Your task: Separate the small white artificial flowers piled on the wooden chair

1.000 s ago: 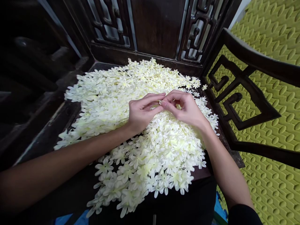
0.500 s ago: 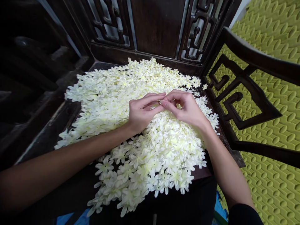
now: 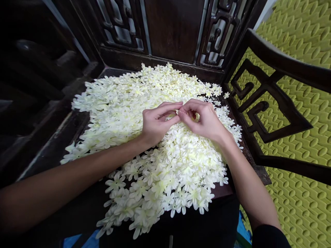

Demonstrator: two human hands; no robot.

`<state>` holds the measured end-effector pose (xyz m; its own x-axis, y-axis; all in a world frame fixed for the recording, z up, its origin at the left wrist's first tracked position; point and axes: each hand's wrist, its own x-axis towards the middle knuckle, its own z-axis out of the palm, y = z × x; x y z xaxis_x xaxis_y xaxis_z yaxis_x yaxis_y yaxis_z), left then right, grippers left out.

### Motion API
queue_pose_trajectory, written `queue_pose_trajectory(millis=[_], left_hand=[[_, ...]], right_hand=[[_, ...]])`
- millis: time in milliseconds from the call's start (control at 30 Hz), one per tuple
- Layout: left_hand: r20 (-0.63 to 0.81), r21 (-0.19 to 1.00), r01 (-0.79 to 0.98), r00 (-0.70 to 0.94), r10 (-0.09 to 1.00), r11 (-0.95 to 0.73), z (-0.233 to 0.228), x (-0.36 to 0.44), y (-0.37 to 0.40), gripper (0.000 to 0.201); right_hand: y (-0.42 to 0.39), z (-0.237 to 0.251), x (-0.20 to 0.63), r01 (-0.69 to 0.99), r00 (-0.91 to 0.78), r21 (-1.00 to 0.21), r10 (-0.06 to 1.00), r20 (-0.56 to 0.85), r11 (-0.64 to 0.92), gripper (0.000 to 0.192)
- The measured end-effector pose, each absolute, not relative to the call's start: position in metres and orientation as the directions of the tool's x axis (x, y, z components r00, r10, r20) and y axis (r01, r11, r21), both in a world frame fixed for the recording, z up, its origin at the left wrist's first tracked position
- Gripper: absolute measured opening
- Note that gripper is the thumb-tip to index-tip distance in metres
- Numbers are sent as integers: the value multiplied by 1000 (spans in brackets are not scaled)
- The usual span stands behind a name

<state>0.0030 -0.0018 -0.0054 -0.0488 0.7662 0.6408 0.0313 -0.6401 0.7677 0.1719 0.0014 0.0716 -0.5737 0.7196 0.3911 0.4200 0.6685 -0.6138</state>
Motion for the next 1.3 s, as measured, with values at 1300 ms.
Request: queue_pose_trajectory(millis=[1300], left_hand=[[634, 773, 55, -40, 772, -632, -6, 2, -2, 29]], right_hand=[[0, 73, 172, 431, -582, -583, 706, 403, 689, 9]])
